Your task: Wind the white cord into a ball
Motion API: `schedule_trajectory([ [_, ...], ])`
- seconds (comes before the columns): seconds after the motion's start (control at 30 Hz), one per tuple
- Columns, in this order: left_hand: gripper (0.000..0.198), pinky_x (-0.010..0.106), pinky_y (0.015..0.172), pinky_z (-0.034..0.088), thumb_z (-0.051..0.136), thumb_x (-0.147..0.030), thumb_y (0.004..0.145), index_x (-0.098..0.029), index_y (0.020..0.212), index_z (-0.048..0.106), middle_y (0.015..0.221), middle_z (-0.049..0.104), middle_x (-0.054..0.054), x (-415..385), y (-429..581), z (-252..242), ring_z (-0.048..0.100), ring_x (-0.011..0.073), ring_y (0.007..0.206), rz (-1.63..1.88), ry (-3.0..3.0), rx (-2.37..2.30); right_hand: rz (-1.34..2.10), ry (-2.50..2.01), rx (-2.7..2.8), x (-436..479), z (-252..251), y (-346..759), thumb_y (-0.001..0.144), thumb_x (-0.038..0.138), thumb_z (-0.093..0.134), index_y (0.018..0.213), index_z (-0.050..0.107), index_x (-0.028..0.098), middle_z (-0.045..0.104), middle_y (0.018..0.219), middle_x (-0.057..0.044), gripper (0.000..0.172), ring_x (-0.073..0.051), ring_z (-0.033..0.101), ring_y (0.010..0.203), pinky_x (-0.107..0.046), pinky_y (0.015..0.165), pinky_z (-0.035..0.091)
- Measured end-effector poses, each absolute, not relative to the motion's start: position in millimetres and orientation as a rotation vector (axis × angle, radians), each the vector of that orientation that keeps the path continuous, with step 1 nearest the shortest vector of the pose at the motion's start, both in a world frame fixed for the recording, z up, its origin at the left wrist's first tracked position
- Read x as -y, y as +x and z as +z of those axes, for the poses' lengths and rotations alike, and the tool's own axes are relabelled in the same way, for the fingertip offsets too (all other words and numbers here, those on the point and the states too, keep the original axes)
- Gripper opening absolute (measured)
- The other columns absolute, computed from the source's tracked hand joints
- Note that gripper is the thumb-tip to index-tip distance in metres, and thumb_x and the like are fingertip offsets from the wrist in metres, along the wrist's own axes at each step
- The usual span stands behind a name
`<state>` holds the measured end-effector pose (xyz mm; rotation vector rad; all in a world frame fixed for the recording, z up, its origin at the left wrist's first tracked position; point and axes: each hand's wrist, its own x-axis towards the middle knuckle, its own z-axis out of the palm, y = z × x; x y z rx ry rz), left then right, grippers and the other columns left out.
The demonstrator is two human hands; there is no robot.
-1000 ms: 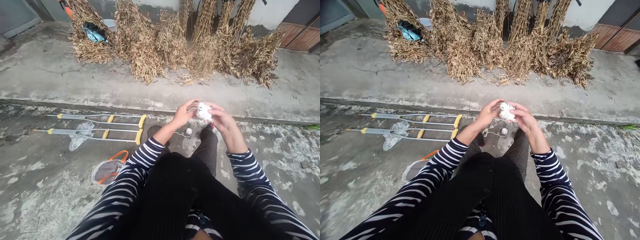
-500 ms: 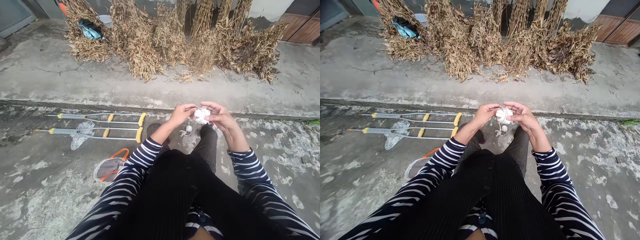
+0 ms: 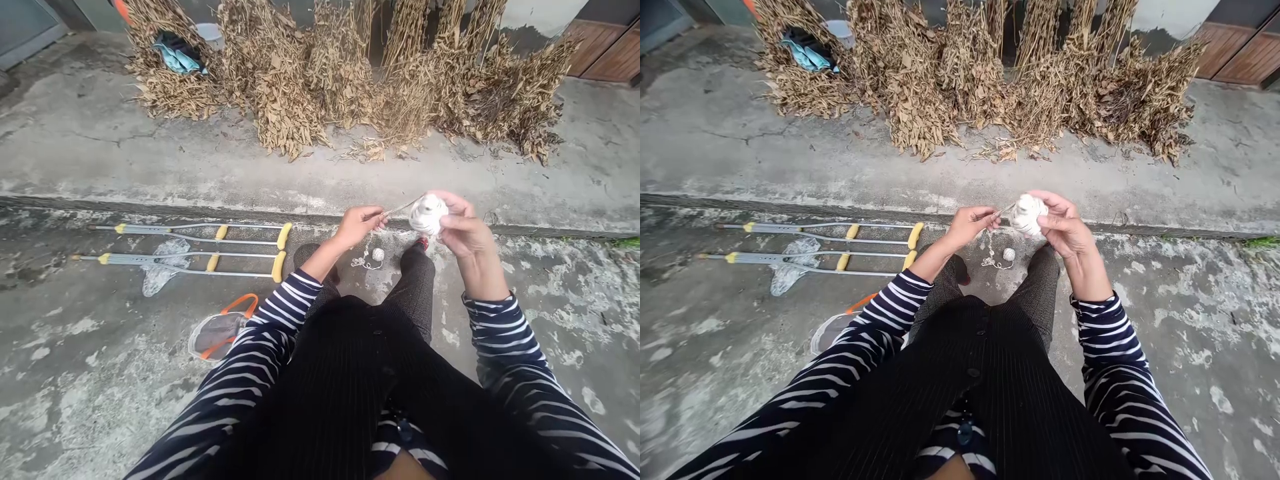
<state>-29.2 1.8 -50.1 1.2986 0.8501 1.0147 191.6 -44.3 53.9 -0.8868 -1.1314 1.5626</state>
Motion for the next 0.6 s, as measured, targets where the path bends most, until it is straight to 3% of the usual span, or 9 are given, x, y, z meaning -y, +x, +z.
schedule_trajectory([
  [0.1, 0.024, 0.023, 0.065, 0.052, 0.075, -0.033, 0.086, -0.010, 0.087, 0.073, 0.080, 0.075, 0.006, -1, -34, -46, 0.066, 0.0105, 0.065, 0.884, 1.290, -0.761, 1.532, -0.883, 1.148, 38, 60, 198, 0.054, 0.034, 0.100, 0.097, 0.082, 0.027, 0.078, 0.091, -0.001, 0.047, -0.019, 0.069, 0.069, -0.031, 0.052, 0.058],
  [0.33, 0.014, 0.024, 0.063, 0.052, 0.069, -0.024, 0.082, -0.010, 0.083, 0.067, 0.071, 0.071, 0.005, 12, -30, -31, 0.066, 0.0119, 0.061, 0.632, 1.100, -0.620, 1.345, -0.974, 1.306, 23, 75, 196, 0.057, 0.030, 0.100, 0.099, 0.080, 0.027, 0.076, 0.094, 0.000, 0.047, -0.017, 0.071, 0.078, -0.032, 0.066, 0.062],
  [0.5, 0.021, 0.023, 0.048, 0.040, 0.074, -0.031, 0.078, -0.012, 0.079, 0.063, 0.053, 0.059, 0.001, 18, -30, -27, 0.052, 0.0098, 0.044, 0.491, 0.948, -0.401, 1.306, -0.932, 1.397, 24, 90, 183, 0.058, 0.030, 0.100, 0.096, 0.080, 0.026, 0.076, 0.097, -0.001, 0.043, -0.017, 0.071, 0.084, -0.033, 0.076, 0.063],
  [0.6, 0.031, 0.022, 0.044, 0.034, 0.078, -0.038, 0.079, -0.011, 0.083, 0.066, 0.052, 0.060, 0.003, 25, -32, -18, 0.050, 0.0099, 0.040, 0.375, 0.959, -0.282, 1.339, -0.912, 1.424, 25, 95, 180, 0.061, 0.030, 0.099, 0.101, 0.080, 0.026, 0.077, 0.101, -0.002, 0.044, -0.019, 0.072, 0.086, -0.036, 0.077, 0.064],
])
